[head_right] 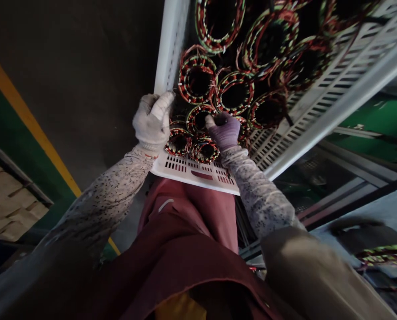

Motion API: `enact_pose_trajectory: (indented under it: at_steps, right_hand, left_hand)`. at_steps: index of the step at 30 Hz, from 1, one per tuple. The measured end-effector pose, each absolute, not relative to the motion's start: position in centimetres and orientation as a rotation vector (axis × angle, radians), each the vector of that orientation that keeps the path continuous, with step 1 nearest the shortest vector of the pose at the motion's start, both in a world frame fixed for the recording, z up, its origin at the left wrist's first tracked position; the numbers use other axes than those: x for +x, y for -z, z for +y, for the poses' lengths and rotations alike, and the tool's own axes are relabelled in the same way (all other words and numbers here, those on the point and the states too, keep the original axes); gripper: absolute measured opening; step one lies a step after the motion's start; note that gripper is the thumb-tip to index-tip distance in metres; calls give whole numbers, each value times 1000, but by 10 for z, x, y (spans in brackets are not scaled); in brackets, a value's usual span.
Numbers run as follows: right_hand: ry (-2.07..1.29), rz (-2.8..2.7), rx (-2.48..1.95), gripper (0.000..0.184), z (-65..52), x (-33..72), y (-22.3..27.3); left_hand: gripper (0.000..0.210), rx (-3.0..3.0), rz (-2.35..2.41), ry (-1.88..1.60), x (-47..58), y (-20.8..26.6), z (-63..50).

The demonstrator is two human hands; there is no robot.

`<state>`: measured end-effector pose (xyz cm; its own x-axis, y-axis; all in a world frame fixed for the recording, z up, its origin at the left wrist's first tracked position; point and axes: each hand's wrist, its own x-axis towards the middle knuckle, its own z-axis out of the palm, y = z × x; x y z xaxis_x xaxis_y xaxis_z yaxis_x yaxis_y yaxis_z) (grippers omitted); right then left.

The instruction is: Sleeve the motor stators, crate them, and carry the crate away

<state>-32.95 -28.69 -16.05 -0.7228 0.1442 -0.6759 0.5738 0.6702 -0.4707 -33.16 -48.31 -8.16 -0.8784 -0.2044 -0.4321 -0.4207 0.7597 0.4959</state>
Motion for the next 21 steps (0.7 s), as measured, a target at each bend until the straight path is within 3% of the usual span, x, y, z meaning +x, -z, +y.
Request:
enact_pose_trajectory:
  at_steps: [6, 14, 21]
  right_hand:
    - [721, 2176, 385, 24, -300, -339, 185]
    - [939, 2357, 497, 31, -233, -367, 153]
    - [653, 2300, 424, 32, -192, -352, 147]
  left_hand:
    - [58, -440, 2617, -877, -330, 86, -485]
    - [68, -460, 2611, -810, -328, 91, -488]
    - [71, -517, 2662, -750, -326, 92, -491]
